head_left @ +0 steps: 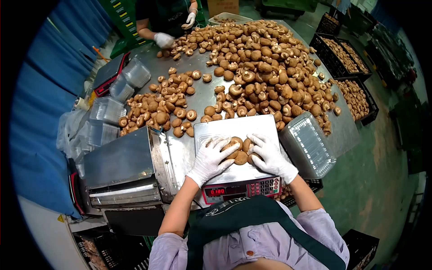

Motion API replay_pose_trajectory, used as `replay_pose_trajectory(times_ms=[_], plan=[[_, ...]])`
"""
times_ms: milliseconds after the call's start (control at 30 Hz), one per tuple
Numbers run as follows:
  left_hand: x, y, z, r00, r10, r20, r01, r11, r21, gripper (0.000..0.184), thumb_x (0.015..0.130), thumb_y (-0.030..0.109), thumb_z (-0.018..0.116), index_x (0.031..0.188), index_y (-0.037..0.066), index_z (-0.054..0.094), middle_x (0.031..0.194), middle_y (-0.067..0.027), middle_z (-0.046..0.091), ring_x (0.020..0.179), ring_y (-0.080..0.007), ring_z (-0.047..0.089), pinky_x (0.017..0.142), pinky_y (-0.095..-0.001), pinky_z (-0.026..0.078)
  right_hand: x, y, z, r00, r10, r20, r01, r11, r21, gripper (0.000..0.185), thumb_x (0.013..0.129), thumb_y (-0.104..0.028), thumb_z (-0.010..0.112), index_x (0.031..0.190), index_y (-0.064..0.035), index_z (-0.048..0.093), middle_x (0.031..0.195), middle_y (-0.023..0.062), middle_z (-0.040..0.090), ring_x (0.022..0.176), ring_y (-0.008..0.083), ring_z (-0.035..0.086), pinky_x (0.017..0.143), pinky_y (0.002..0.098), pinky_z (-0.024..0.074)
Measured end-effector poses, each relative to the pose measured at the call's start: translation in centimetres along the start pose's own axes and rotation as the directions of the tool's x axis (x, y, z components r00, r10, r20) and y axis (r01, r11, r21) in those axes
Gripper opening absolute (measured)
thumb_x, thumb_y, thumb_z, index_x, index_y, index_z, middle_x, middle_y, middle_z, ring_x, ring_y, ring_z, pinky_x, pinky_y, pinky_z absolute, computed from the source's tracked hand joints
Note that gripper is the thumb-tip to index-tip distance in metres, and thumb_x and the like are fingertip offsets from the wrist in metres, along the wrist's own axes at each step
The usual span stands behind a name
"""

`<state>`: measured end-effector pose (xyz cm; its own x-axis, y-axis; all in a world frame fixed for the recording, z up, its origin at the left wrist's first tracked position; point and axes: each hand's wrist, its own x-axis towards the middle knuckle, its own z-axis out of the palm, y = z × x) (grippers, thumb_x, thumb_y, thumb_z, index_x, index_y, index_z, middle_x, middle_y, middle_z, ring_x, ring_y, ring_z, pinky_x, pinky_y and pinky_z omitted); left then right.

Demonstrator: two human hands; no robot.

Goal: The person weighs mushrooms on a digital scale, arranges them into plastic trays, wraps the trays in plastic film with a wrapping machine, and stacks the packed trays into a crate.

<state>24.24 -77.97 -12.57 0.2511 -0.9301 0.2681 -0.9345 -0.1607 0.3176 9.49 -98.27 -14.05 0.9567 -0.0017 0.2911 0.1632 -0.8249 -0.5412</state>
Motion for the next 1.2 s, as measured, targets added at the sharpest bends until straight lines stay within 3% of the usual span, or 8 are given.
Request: replay_pose_trajectory(times_ms=[167,300,500,567,700,833,933,1200], plan=[[0.6,-0.2,0.3,0.994,-0.112,-0.01,0.112,0.993,0.023,0.056,0.081,0.034,0.065,0.128,0.008,0.052,0.122,-0.0134,0.056,0.106,-0.0303,0.054,0.096,-0.0434,0.037,-0.3,-0.2,0.9,0.991,-0.003,-0.132,0.003,1.0,-0.006,0.019,0.072,-0.016,0.067,0.088,-0.0095,0.06,0.128,0.0177,0.052,0.117,0.0368,0.047,0.099,0.0444,0.0373],[-0.2,-0.9,0.9,0.9,-0.388,-0.198,0.253,0.835,-0.488,0.054,0.078,0.012,0.065,0.13,0.008,0.05,0.135,-0.0199,0.045,0.122,-0.0352,0.047,0.103,-0.0378,0.038,-0.4,-0.4,0.2,0.977,0.078,-0.196,-0.046,0.986,0.162,0.031,0.073,-0.018,0.069,0.101,-0.0076,0.062,0.13,0.0196,0.05,0.12,0.0364,0.046,0.101,0.0428,0.0366],[-0.1,-1.1,-0.7,0.947,-0.3,0.118,0.322,0.903,-0.285,0.058,0.081,0.023,0.063,0.135,0.01,0.047,0.144,-0.023,0.034,0.131,-0.0359,0.037,0.107,-0.0377,0.032,-0.5,-0.1,0.8,0.968,0.156,-0.195,-0.13,0.981,0.143,0.041,0.077,-0.018,0.067,0.116,-0.007,0.059,0.131,0.0198,0.05,0.121,0.0348,0.046,0.103,0.04,0.0364],[0.1,-1.1,-0.5,0.905,-0.422,0.052,0.42,0.869,-0.26,0.059,0.084,0.032,0.062,0.136,0.009,0.046,0.143,-0.0239,0.034,0.132,-0.0362,0.036,0.108,-0.0377,0.03,-0.5,-0.3,0.8,0.969,0.159,-0.19,-0.138,0.983,0.118,0.042,0.078,-0.019,0.067,0.117,-0.0069,0.059,0.131,0.0197,0.05,0.121,0.0346,0.046,0.103,0.0397,0.0363],[-0.3,-2.6,-0.3,0.819,-0.532,-0.214,0.271,0.688,-0.673,0.045,0.089,0.031,0.06,0.125,0.005,0.055,0.136,-0.0202,0.045,0.126,-0.0321,0.044,0.106,-0.037,0.034,-0.6,-0.9,-1.0,0.93,0.209,-0.302,-0.138,0.961,0.24,0.04,0.081,-0.015,0.065,0.119,-0.0047,0.058,0.129,0.0186,0.052,0.12,0.0322,0.048,0.101,0.0379,0.0388],[-2.2,-4.9,-1.9,0.684,-0.615,-0.394,0.297,0.727,-0.619,0.025,0.091,0.021,0.058,0.108,0.004,0.065,0.114,-0.0124,0.063,0.11,-0.0232,0.057,0.097,-0.0324,0.042,-2.2,0.2,-2.9,0.85,0.308,-0.428,-0.172,0.929,0.329,0.036,0.081,-0.008,0.064,0.116,-0.0024,0.059,0.122,0.016,0.058,0.114,0.0271,0.055,0.098,0.0353,0.0423],[-4.1,-5.6,-3.5,0.54,-0.792,-0.286,0.288,0.493,-0.821,0.024,0.092,0.017,0.058,0.108,0.0,0.065,0.108,-0.0069,0.065,0.098,-0.0143,0.058,0.088,-0.0256,0.045,-3.5,0.1,-4.4,0.736,0.543,-0.405,-0.26,0.778,0.571,0.028,0.086,-0.007,0.061,0.113,-0.0003,0.061,0.115,0.0124,0.061,0.106,0.0198,0.059,0.091,0.0295,0.0472],[-8.0,-6.1,-2.7,0.588,-0.805,-0.077,0.509,0.443,-0.738,0.027,0.092,0.019,0.059,0.111,0.0,0.064,0.096,-0.0042,0.066,0.083,-0.0101,0.061,0.075,-0.0218,0.047,-5.9,1.1,-5.1,0.677,0.709,-0.196,-0.538,0.659,0.525,0.033,0.089,-0.016,0.06,0.117,-0.0005,0.06,0.103,0.0097,0.068,0.095,0.0136,0.063,0.085,0.0262,0.0483]])
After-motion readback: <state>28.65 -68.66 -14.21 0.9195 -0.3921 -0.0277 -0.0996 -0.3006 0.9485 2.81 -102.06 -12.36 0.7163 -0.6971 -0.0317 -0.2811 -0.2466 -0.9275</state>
